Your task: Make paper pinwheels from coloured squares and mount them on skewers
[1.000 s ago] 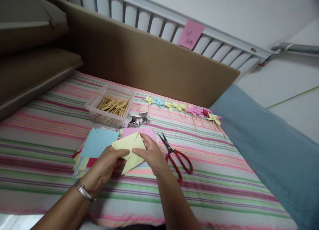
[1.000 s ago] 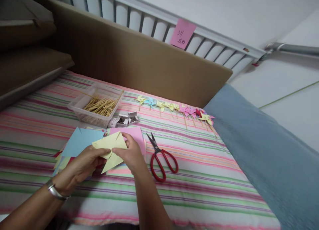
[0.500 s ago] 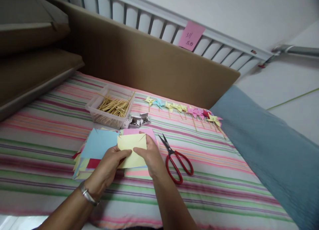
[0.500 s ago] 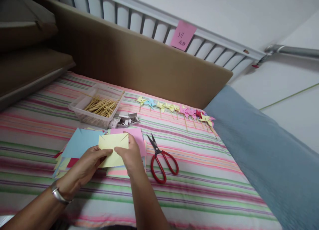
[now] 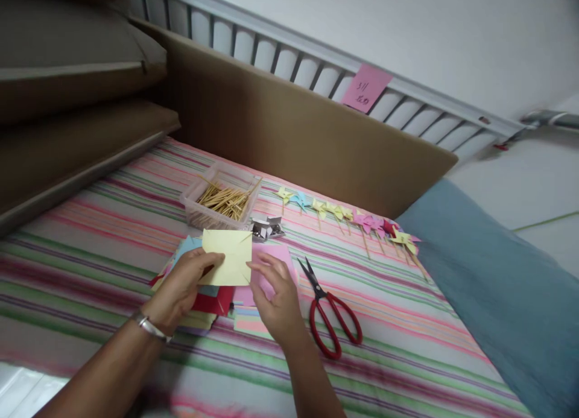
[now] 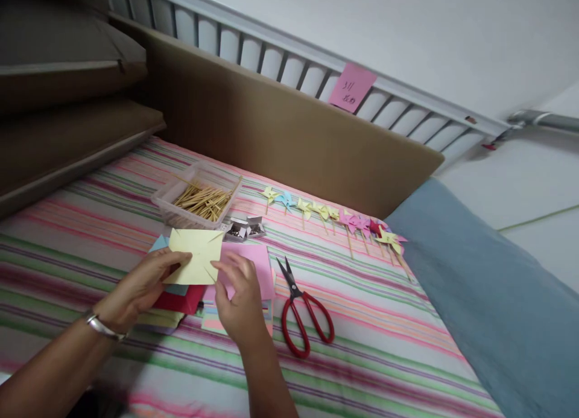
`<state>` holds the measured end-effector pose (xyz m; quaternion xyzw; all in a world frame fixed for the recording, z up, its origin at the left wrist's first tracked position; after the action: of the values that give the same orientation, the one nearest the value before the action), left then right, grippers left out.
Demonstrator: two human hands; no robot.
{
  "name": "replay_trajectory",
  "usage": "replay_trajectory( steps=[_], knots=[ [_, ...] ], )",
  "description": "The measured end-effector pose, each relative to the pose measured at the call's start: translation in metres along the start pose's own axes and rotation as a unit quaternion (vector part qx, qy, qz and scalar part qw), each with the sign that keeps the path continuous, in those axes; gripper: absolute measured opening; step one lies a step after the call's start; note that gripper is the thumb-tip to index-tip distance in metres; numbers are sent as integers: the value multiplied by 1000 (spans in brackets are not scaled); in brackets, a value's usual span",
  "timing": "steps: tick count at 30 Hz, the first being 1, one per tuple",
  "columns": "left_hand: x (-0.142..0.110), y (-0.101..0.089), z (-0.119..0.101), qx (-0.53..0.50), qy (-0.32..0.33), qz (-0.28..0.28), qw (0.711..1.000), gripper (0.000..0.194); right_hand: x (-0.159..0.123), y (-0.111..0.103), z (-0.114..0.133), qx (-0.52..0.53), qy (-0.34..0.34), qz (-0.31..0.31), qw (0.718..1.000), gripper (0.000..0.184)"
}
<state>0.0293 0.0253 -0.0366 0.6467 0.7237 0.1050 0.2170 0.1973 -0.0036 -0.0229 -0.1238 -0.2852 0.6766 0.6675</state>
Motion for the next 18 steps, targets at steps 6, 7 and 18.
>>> replay_trajectory(
  steps=[6, 7, 18],
  knots=[
    [6, -11, 2, -1, -8, 15, 1000, 10, -2, 9, 0, -26, -11, 44, 999, 35],
    [6, -11, 3, -2, -11, 20, 1000, 9, -1, 9, 0, -23, -9, 44, 999, 33],
    [-1, 1, 7, 11, -35, 54, 998, 6, 0, 9, -3, -10, 16, 44, 999, 20]
  ],
)
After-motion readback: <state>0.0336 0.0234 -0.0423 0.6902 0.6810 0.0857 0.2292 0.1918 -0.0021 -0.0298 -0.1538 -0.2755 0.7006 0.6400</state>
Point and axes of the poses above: each hand's wrist, its own x-axis towards the middle knuckle, its own y-axis out of the palm, z = x × y, the point moved 3 cm from there along x, towards the middle knuckle, and after that the axes turned 13 degrees about y, right-handed, at the moved point
